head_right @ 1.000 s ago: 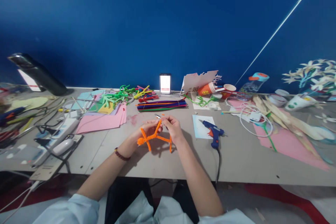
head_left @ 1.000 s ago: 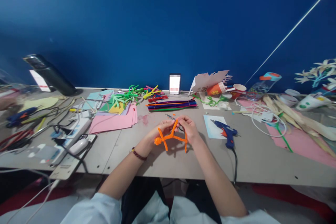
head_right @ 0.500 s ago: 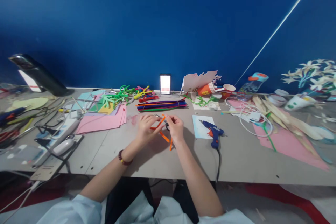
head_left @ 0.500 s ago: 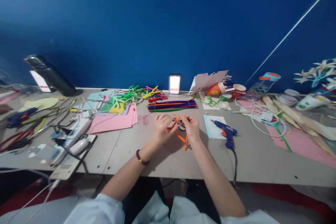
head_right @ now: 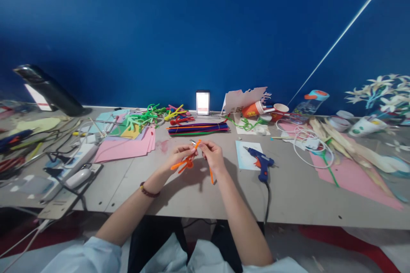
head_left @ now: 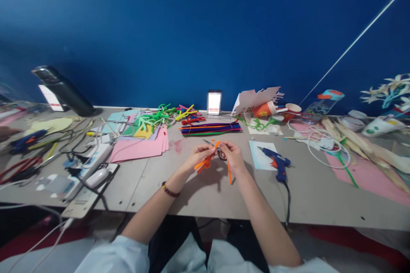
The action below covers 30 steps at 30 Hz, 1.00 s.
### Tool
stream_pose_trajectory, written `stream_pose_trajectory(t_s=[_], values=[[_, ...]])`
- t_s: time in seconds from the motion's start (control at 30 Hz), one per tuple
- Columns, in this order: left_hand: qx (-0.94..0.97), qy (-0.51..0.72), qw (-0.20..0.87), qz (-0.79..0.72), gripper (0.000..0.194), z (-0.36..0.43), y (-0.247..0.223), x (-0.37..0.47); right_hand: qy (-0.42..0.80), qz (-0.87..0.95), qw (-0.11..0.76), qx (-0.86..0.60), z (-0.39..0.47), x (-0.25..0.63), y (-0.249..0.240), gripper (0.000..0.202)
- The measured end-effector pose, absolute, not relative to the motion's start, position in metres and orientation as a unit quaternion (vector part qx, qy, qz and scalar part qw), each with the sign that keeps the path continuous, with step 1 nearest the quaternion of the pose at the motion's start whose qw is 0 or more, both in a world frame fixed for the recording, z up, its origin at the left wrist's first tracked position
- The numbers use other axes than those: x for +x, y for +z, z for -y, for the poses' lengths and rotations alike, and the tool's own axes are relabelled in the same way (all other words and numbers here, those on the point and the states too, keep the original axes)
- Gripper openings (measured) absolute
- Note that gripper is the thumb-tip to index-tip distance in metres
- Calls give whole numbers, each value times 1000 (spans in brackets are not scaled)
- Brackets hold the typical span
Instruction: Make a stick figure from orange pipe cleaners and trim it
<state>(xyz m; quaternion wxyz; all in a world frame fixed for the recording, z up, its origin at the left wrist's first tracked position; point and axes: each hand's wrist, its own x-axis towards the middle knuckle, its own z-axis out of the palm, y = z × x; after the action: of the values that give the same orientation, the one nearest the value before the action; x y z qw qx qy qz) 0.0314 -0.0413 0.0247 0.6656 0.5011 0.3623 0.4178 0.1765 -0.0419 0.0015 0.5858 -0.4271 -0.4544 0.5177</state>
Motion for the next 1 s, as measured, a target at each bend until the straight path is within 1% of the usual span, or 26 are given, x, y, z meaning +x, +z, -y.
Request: stream_pose_trajectory(t_s=[0.07, 0.2, 0.3, 0.4, 0.47, 0.53, 0.63, 0.73, 0.77, 0.8, 0.93, 1.0], values=[[455, 402, 725, -325, 26, 42, 25, 31, 528, 456, 582, -418, 44, 176, 2, 30], [442, 361, 785, -243, 27, 43, 26, 31, 569, 464, 560, -384, 49, 174, 6, 30], [445, 344, 795, -227, 31, 44, 26, 32, 596, 455, 544, -376, 51, 172, 10, 31], [437, 350, 783, -269, 28, 43, 23, 33, 549, 435, 581, -414, 49, 172, 11, 31], [432, 375, 764, -299, 27, 40, 21, 33, 516, 413, 609, -438, 46, 173, 9, 33], [431, 414, 740, -308, 32, 36, 19, 32, 499, 390, 626, -455, 43, 174, 7, 34], [436, 456, 718, -294, 47, 32, 20, 27, 478, 357, 646, -477, 40, 175, 3, 35], [442, 443, 731, -272, 68, 32, 23, 24, 470, 319, 667, -482, 38, 178, 2, 36], [446, 435, 735, -267, 71, 33, 24, 24, 468, 307, 675, -481, 38, 179, 1, 37], [453, 429, 733, -269, 69, 34, 25, 25, 466, 297, 681, -482, 38, 180, 2, 37], [474, 432, 694, -327, 50, 38, 23, 30, 456, 278, 691, -487, 36, 182, 3, 37], [471, 447, 673, -354, 48, 38, 21, 33, 454, 285, 689, -487, 36, 182, 3, 37]])
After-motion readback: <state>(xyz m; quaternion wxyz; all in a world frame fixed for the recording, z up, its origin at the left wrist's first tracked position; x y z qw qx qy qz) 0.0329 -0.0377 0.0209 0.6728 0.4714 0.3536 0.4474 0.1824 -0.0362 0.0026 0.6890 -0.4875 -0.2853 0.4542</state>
